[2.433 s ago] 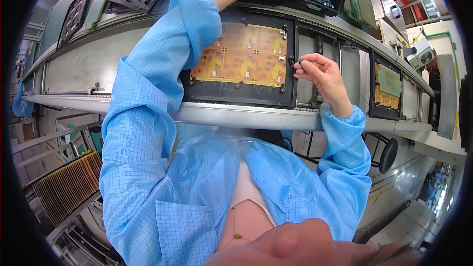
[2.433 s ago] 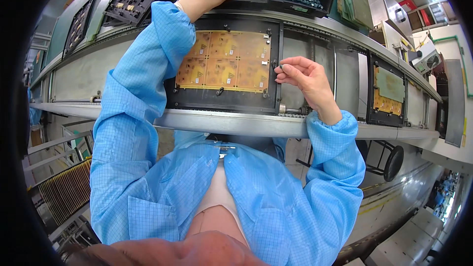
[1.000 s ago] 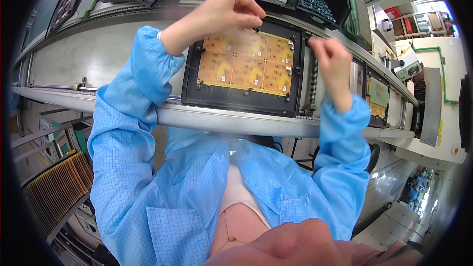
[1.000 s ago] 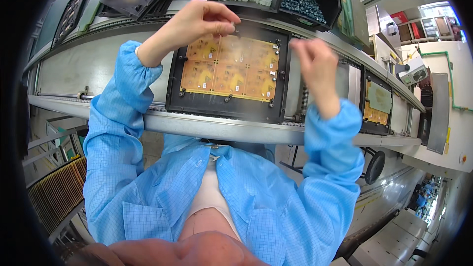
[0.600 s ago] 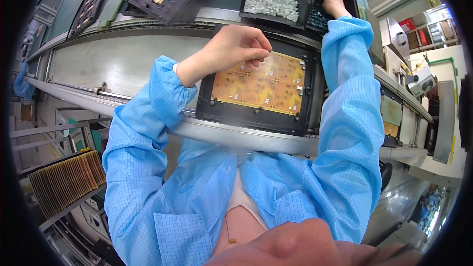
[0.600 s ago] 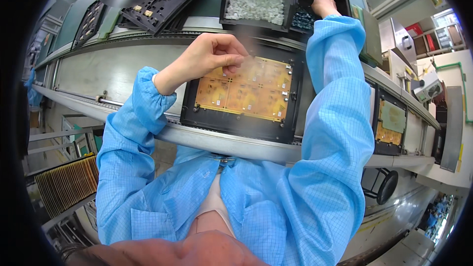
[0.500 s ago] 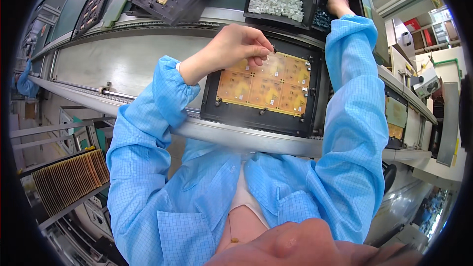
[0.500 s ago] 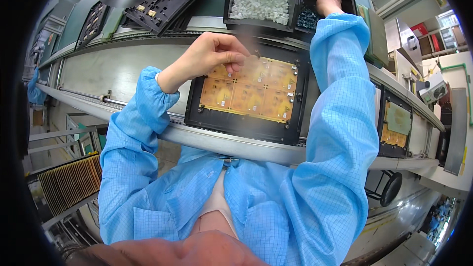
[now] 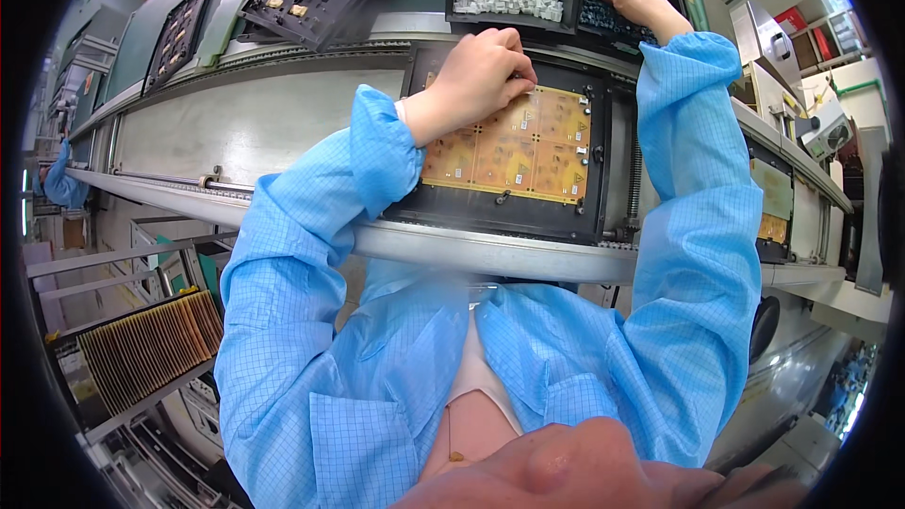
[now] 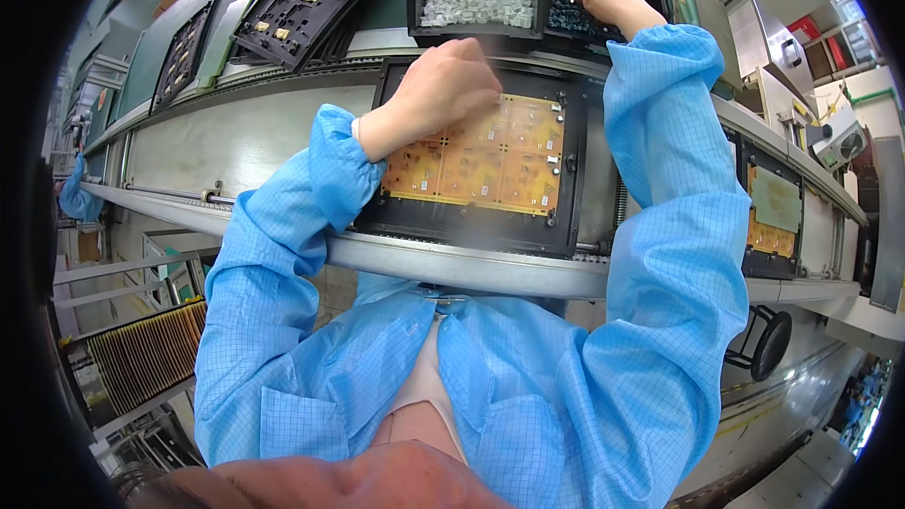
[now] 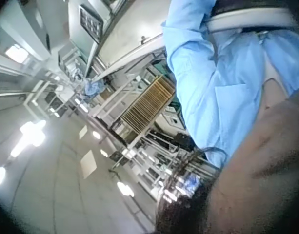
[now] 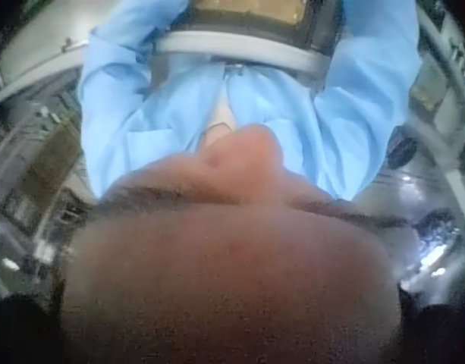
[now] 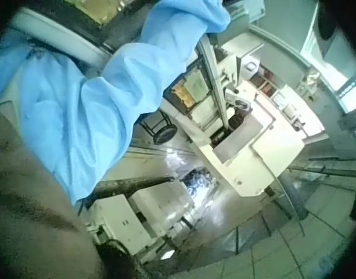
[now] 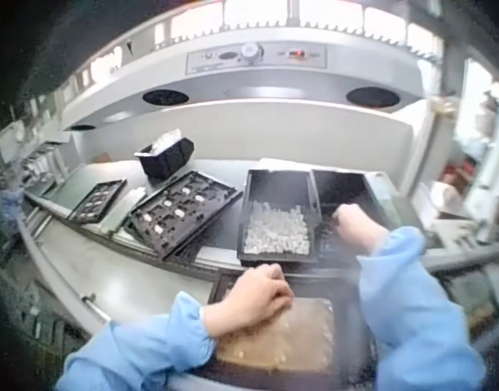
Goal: Assembling electronic components onto printed circuit boards at an assembly line.
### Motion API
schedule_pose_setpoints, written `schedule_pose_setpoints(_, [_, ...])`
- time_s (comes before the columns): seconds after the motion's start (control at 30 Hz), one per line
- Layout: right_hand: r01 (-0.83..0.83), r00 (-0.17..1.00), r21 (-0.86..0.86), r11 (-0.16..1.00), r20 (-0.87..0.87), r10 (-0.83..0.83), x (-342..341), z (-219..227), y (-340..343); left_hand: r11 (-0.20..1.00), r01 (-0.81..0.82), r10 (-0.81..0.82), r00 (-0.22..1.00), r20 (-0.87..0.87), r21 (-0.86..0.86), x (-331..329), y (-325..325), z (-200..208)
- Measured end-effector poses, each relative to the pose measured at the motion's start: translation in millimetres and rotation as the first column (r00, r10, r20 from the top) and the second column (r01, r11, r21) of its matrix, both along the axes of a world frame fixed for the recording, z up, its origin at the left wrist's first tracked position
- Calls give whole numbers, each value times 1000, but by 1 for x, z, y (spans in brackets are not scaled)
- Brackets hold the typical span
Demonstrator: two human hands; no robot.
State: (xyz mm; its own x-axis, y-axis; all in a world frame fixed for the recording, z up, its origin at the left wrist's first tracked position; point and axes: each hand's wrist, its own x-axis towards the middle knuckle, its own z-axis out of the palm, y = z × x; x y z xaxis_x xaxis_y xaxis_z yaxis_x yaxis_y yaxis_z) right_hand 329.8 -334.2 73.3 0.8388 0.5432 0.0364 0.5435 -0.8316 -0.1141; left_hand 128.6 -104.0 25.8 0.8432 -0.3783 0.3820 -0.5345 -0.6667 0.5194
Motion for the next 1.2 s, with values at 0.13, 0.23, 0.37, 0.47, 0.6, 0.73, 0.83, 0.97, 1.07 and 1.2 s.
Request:
schedule_pose_setpoints(0.13, [-65, 969, 31, 997, 241, 55, -18, 4, -2, 987, -72, 47, 984, 172, 146, 2, -7, -7])
schedule_pose_setpoints(0.23, [-70, 944, 46, 997, 325, 51, -18, 1, -10, 982, -77, 51, 988, 147, 172, 2, -10, -9])
schedule_pose_setpoints(0.37, [-131, 927, 143, 981, 367, 71, -31, 2, -12, 982, -74, 50, 989, 139, 172, 6, -8, -12])
schedule_pose_setpoints(0.47, [-88, 934, 191, 978, 358, 14, -52, 7, -3, 973, -81, 59, 993, 104, 217, 5, -8, -11])
schedule_pose_setpoints(0.6, [-214, 887, 244, 946, 454, 83, -66, 4, -5, 946, -89, 66, 994, 84, 312, 2, -14, -8])
schedule_pose_setpoints(0.73, [-267, 911, 378, 886, 398, 105, -87, 6, -6, 948, -106, 61, 986, 155, 299, 4, -14, -10])
schedule_pose_setpoints(0.83, [-242, 940, 449, 860, 329, 92, -106, 7, -5, 952, -95, 48, 985, 165, 291, 3, -12, -7])
schedule_pose_setpoints(0.97, [-189, 973, 575, 796, 217, 74, -133, 7, -7, 931, -87, 39, 989, 140, 354, -1, -13, -2])
schedule_pose_setpoints(1.07, [-58, 998, 644, 763, 35, 47, -152, 8, -9, 912, -120, 44, 979, 198, 391, -2, -14, -3])
schedule_pose_setpoints(1.2, [33, 990, 743, 669, -117, 81, -166, -1, -15, 946, -96, 50, 987, 152, 309, 1, -12, -5])
